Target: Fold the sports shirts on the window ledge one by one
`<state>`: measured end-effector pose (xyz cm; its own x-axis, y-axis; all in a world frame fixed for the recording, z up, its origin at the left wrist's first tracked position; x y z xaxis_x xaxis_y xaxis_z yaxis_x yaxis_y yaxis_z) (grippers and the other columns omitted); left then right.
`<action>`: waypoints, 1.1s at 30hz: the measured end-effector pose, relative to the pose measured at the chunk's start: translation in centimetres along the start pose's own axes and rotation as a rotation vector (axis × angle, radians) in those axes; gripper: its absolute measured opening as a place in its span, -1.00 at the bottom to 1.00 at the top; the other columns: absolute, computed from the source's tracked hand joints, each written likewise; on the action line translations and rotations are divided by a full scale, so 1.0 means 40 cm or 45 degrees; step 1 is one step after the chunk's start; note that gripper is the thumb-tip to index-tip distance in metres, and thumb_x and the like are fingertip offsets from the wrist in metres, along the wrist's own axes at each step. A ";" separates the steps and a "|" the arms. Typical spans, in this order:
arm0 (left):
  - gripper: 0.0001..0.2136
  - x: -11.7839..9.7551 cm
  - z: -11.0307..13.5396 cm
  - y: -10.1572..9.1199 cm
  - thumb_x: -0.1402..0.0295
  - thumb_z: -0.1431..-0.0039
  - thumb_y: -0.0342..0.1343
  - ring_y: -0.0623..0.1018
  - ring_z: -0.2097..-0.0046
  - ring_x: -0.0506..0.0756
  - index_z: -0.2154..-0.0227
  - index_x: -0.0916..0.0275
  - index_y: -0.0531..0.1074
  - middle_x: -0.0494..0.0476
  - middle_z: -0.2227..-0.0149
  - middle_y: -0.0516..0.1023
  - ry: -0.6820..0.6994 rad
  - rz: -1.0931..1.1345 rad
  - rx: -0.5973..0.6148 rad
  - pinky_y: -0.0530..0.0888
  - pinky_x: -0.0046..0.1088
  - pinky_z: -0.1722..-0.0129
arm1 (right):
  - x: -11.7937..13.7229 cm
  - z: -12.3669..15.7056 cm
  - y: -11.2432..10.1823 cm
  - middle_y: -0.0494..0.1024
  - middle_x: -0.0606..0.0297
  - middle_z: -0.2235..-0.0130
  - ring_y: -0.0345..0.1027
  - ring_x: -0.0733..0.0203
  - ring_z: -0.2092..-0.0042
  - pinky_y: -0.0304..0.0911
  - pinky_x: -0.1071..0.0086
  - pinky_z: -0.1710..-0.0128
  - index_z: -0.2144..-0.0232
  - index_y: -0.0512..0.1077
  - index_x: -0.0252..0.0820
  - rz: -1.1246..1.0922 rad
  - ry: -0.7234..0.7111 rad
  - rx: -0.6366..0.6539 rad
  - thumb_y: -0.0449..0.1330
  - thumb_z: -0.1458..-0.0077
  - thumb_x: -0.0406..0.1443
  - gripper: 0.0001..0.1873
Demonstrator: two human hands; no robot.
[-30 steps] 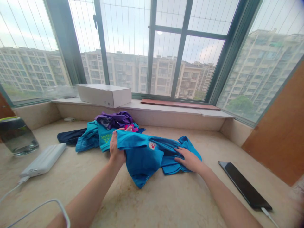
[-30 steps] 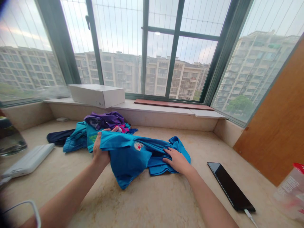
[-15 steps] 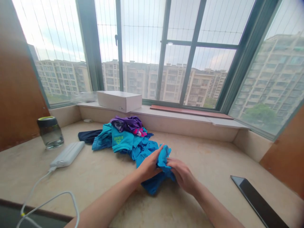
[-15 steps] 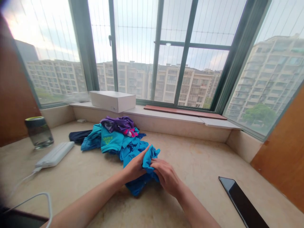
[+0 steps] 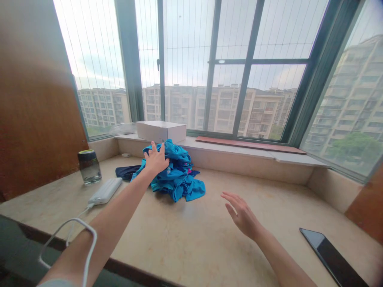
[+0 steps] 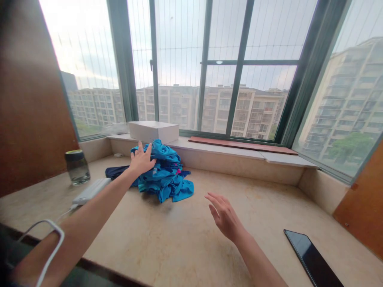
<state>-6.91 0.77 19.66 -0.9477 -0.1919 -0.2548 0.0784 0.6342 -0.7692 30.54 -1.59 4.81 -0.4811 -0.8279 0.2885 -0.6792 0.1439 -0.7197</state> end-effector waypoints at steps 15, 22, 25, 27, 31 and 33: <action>-0.39 0.064 0.061 0.366 -0.02 -0.32 -0.13 0.14 -0.35 0.58 -0.39 -0.04 0.08 0.28 -0.47 -0.12 0.182 -0.223 0.523 0.24 0.23 -0.16 | 0.013 -0.001 0.045 0.46 0.14 -0.21 0.34 0.02 -0.22 0.27 0.01 -0.21 -0.21 0.35 -0.02 -0.047 0.071 0.225 0.05 -0.32 -0.30 -0.56; -0.60 -0.088 0.067 0.297 0.24 -0.25 -0.01 0.43 -0.14 0.59 -0.03 0.32 0.52 0.67 -0.15 0.43 0.213 -0.331 0.419 0.33 0.21 -0.01 | -0.054 -0.003 0.044 0.50 0.10 -0.17 0.36 0.00 -0.19 0.25 0.00 -0.22 -0.16 0.41 -0.14 -0.043 0.184 0.201 0.03 -0.31 -0.30 -0.58; -0.72 -0.191 0.156 0.264 0.30 -0.29 -0.03 0.60 0.07 0.36 0.16 0.28 0.56 0.46 0.16 0.62 0.414 -0.248 0.430 0.42 -0.07 0.05 | -0.083 -0.001 0.040 0.52 0.08 -0.15 0.38 -0.02 -0.18 0.25 -0.01 -0.21 -0.14 0.44 -0.15 -0.045 0.255 0.209 0.04 -0.31 -0.28 -0.60; -0.76 -0.261 0.241 0.249 0.28 -0.33 -0.04 0.63 0.19 0.21 0.20 0.20 0.53 0.27 0.25 0.63 0.722 -0.051 0.449 0.45 -0.35 0.24 | -0.093 0.000 0.038 0.53 0.08 -0.14 0.39 -0.02 -0.17 0.25 0.00 -0.21 -0.13 0.45 -0.14 -0.056 0.285 0.209 0.04 -0.31 -0.27 -0.60; -0.72 -0.326 0.396 0.216 0.39 -0.34 -0.07 0.54 0.49 0.06 0.49 0.20 0.41 0.09 0.55 0.53 1.164 0.260 0.266 0.29 -0.50 0.49 | -0.098 0.003 0.034 0.56 0.10 -0.10 0.43 -0.01 -0.13 0.27 0.04 -0.19 -0.11 0.47 -0.10 -0.077 0.323 0.174 0.05 -0.31 -0.25 -0.61; -0.69 -0.329 0.440 0.208 0.42 -0.33 -0.06 0.45 0.60 0.01 0.56 0.19 0.33 0.03 0.65 0.44 1.239 0.365 0.158 0.20 -0.50 0.55 | -0.092 0.004 0.037 0.58 0.11 -0.08 0.45 0.00 -0.11 0.29 0.06 -0.17 -0.10 0.48 -0.10 -0.094 0.319 0.167 0.05 -0.31 -0.23 -0.62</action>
<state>11.67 -4.61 6.29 -0.7242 0.6815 0.1052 0.3206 0.4679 -0.8236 31.39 1.59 2.57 -0.5660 -0.6716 0.4782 -0.6479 0.0037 -0.7617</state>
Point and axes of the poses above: each hand's wrist, its own z-axis away from the middle knuckle, its own y-axis out of the palm, x = y × z, the point moved 6 cm from there along -z, towards the middle knuckle
